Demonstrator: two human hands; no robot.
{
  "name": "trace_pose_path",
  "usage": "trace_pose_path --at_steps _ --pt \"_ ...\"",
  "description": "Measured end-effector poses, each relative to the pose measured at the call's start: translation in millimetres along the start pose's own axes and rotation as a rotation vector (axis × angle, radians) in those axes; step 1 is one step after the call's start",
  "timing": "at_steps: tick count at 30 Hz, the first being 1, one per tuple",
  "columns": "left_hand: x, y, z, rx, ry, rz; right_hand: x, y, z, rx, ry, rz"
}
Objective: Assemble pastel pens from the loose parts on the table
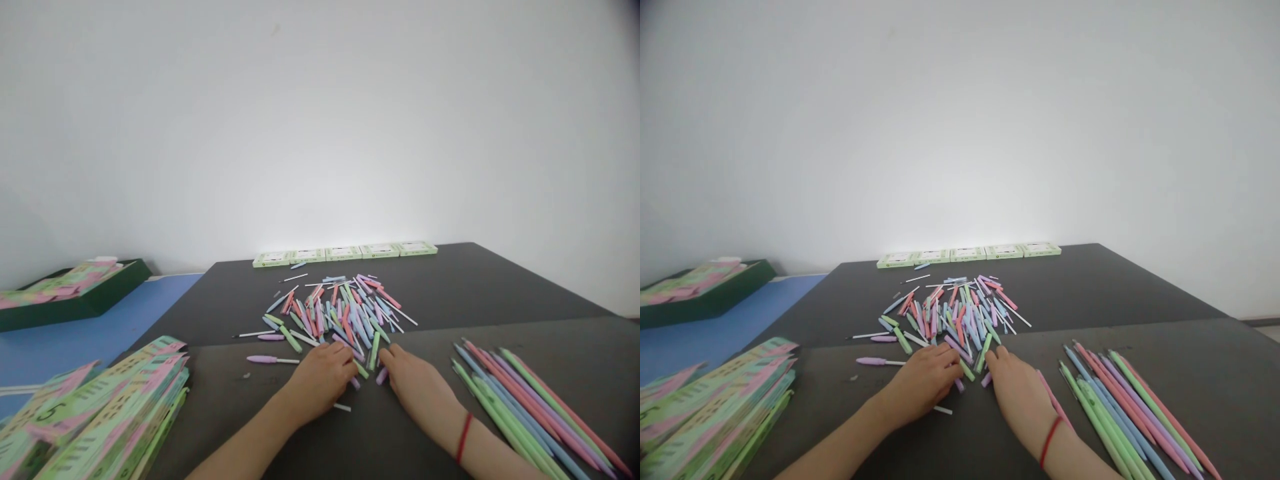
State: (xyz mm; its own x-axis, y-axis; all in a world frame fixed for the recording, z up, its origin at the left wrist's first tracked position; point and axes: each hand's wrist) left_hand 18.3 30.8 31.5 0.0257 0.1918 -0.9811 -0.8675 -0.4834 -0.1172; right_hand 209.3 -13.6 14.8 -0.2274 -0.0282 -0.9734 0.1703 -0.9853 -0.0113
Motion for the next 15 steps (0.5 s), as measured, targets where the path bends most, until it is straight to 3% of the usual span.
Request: trace_pose_path --at_steps 3,7,15 --pt "-3.2 0.0 0.0 -0.051 0.193 -0.115 -5.2 1.2 5.0 -0.026 -0.002 -0.002" --pt "-15.4 1.7 -4.0 -0.219 0.663 -0.292 -13.2 5.3 14.7 -0.056 -0.029 0.009" --pt "-16.4 1.7 -12.2 -0.299 1.416 -0.338 -17.1 -2.6 1.3 -0.031 -0.062 -0.091"
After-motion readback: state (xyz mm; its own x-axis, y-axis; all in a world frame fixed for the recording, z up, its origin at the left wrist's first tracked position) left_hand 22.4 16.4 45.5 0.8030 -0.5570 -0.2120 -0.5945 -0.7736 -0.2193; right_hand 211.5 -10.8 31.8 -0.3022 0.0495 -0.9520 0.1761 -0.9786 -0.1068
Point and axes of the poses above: each hand's wrist, its own y-axis away from the middle knuckle, its own x-axis out of the palm, z = x × y, and after that the axes turned 9 degrees about -y, right-handed
